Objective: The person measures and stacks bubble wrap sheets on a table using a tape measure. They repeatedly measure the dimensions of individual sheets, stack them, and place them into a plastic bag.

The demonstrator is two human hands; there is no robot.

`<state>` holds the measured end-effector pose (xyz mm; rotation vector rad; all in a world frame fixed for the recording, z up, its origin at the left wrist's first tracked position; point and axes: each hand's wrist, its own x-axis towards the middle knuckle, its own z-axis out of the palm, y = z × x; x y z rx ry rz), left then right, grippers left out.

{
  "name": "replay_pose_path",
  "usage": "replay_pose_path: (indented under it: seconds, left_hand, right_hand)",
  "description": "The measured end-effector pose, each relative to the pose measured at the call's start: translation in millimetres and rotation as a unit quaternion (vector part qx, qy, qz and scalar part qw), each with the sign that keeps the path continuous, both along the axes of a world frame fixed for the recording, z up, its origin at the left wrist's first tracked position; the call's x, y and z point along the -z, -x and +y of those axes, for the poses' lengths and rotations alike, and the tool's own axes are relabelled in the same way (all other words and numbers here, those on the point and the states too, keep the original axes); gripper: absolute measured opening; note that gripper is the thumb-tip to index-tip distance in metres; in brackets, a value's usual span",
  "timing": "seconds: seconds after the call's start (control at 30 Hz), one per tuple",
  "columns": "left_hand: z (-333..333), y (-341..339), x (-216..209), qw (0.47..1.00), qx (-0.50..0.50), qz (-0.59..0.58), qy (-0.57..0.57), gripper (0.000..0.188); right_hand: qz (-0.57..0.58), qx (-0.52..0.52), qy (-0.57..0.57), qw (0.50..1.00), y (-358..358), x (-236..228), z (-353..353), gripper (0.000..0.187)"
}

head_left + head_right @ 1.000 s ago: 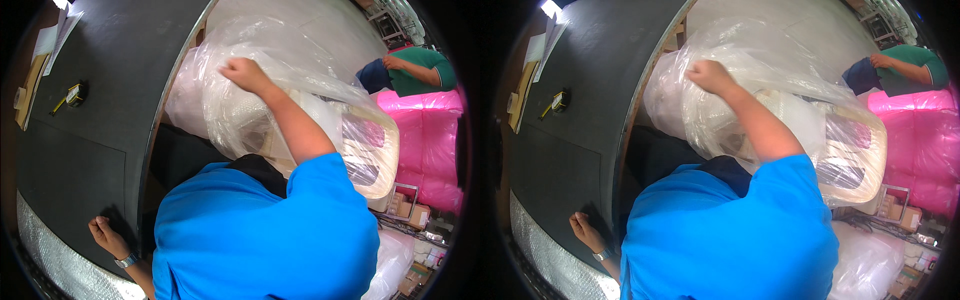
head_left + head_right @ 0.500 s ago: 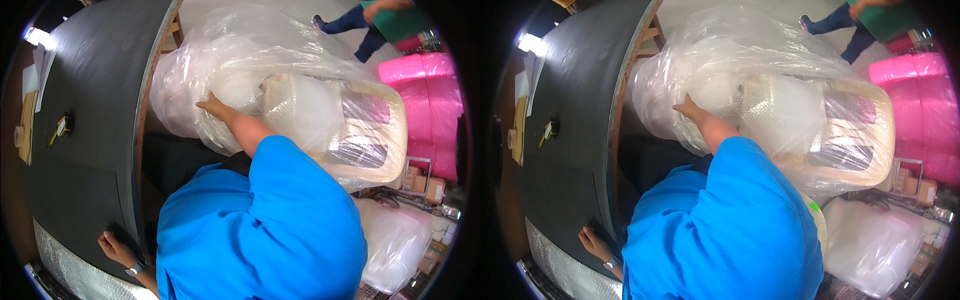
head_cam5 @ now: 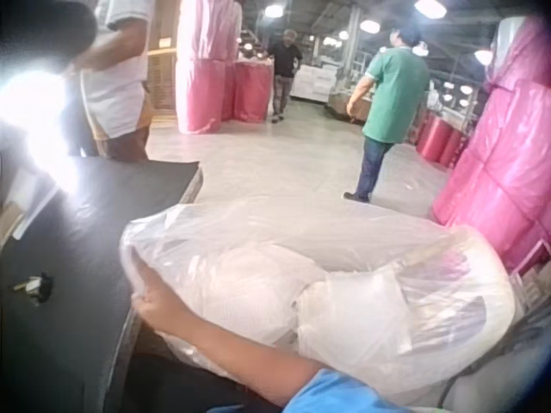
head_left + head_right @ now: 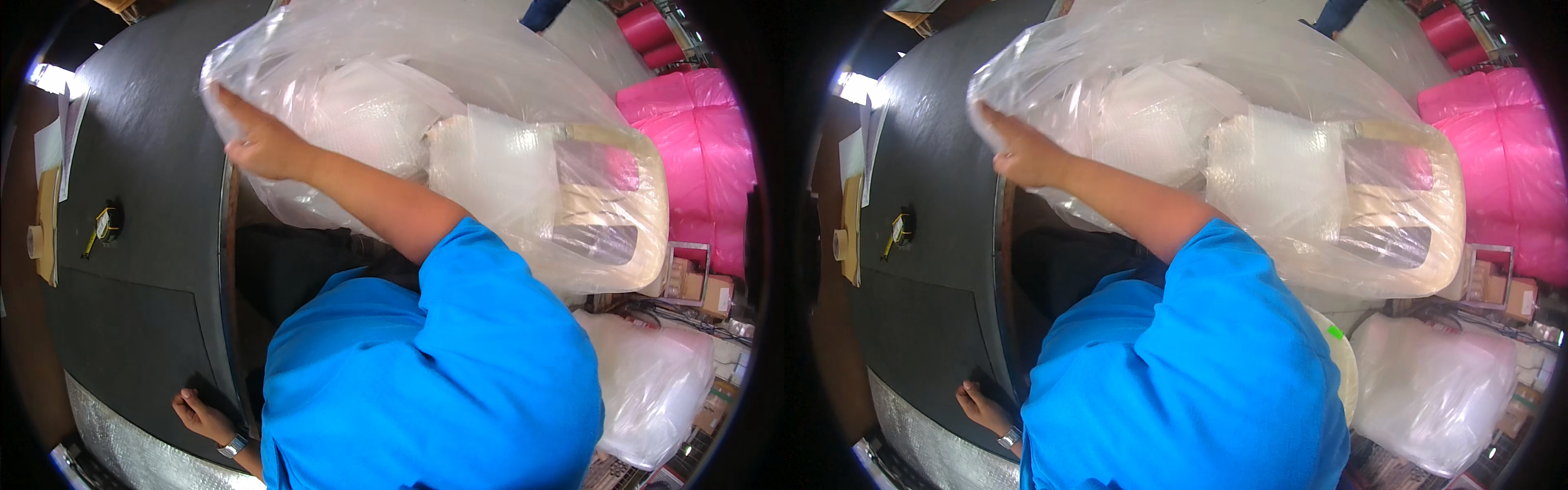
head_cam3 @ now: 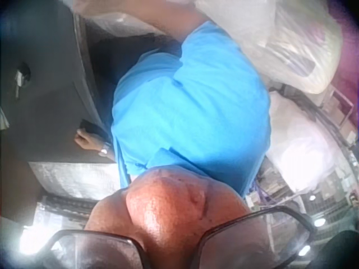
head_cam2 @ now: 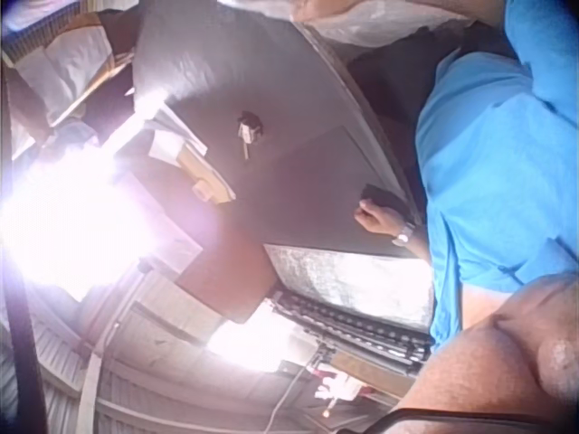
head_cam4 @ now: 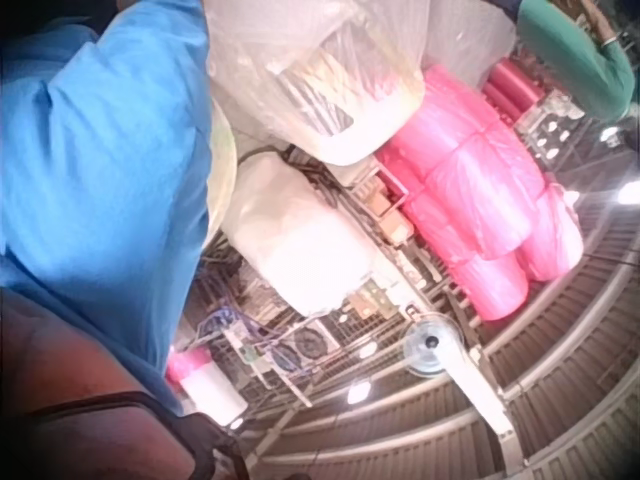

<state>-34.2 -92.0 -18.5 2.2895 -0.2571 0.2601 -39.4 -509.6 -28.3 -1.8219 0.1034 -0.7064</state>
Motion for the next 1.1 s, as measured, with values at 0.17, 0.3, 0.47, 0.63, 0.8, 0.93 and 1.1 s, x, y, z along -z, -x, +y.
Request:
replay_pose_path:
  seconds: [0.17,0.3,0.47,0.63,0.8,0.93,1.1]
  left_hand:
    - [7,-4,4,0.999,0.022,0.015,0.017,0.029]
    - [7,-6,4,1.000,0.025,0.015,0.004,0.029]
    - [4,-4,3,1.000,0.015,-0.005,-0.001,0.028]
    - [7,-1,5,1.000,0.007,0.012,-0.010,0.025]
    - [0,6,3,1.000,0.015,-0.021,0.006,0.020]
    - [1,3,-4,0.998,0.003,0.018,0.062,0.020]
    - [-1,9,-5,0.995,0.025,-0.007,0.093,0.019]
  right_hand:
    - [0.075,-0.040,-0.009,0.996,8,-7,30,0.076]
    - [0.045,-0.027,0.030,0.998,12,2,17,0.078]
    - [0.032,-0.008,0.006,0.999,11,15,5,0.070]
    - [0.306,-0.019,0.175,0.936,16,-1,-1,0.065]
    - [0.430,-0.164,0.250,0.852,52,-56,-29,0.046]
    - [0.593,-0.145,0.289,0.737,75,-31,-76,0.034]
    - [0.729,0.327,0.117,0.590,193,54,-138,0.094]
